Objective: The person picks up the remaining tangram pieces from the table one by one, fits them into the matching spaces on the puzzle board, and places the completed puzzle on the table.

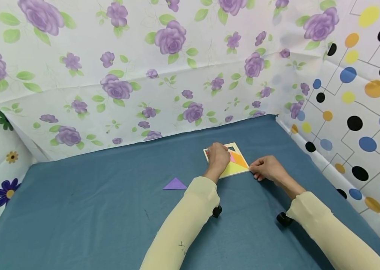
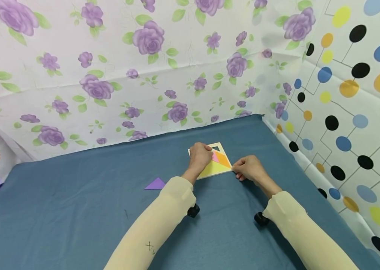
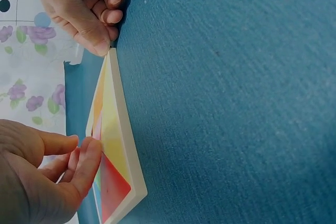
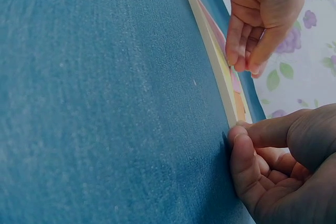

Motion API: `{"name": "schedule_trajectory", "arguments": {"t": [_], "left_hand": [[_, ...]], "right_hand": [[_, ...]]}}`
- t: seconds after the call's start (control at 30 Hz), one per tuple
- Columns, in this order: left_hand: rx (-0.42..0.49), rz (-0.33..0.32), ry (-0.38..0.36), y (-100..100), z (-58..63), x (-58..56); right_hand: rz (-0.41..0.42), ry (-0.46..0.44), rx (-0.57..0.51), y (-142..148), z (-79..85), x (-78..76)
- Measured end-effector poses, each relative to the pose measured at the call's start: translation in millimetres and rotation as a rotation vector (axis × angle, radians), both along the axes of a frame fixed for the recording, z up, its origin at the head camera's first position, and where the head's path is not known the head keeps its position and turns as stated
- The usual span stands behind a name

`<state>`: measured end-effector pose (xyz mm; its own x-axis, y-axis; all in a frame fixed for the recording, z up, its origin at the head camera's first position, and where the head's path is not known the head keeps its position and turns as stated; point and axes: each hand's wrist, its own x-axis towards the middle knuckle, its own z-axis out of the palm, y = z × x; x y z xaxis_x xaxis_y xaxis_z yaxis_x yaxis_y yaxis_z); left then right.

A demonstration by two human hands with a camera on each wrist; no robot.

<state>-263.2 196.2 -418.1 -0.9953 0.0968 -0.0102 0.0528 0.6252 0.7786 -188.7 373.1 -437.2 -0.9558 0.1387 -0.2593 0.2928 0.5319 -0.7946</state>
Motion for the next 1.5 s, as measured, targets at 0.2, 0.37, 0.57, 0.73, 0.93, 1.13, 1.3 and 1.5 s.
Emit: {"name": "schedule_trajectory", "arguments": {"t": [0.2,0.37,0.57,0.73,0.93,1.13,1.3,1.5], "left_hand": [[-0.198,-0.061,0.051,0.7,-0.8,-0.1],[-0.604,-0.254,0.219,-0.3,-4.2,4.5],[-0.797,-0.430,0.332,-6.8,-8.7,12.2],[-0.813,-0.476,0.328,-12.3,-7.0,14.8],[-0.844,-0.496,0.311,-14.2,-8.4,14.8],[-0.867,-0.520,0.327,-16.3,-8.4,15.8],[-0.909,-0.544,0.351,-18.1,-8.6,17.1],[-0.931,-0.556,0.364,-20.1,-9.5,16.3]], "right_hand": [[0.001,0.002,0.002,0.0,-1.0,-0.5],[-0.003,0.013,0.009,-0.5,0.9,0.4],[-0.007,0.011,0.011,-1.6,2.4,0.6],[-0.011,0.011,0.008,-1.5,2.0,-0.3],[-0.007,0.009,0.006,-0.8,1.5,0.3],[-0.010,0.007,0.005,-0.4,1.3,0.1],[-0.006,0.008,0.000,0.1,1.3,-0.1],[-0.005,-0.002,0.000,0.1,0.3,-1.0]]}}
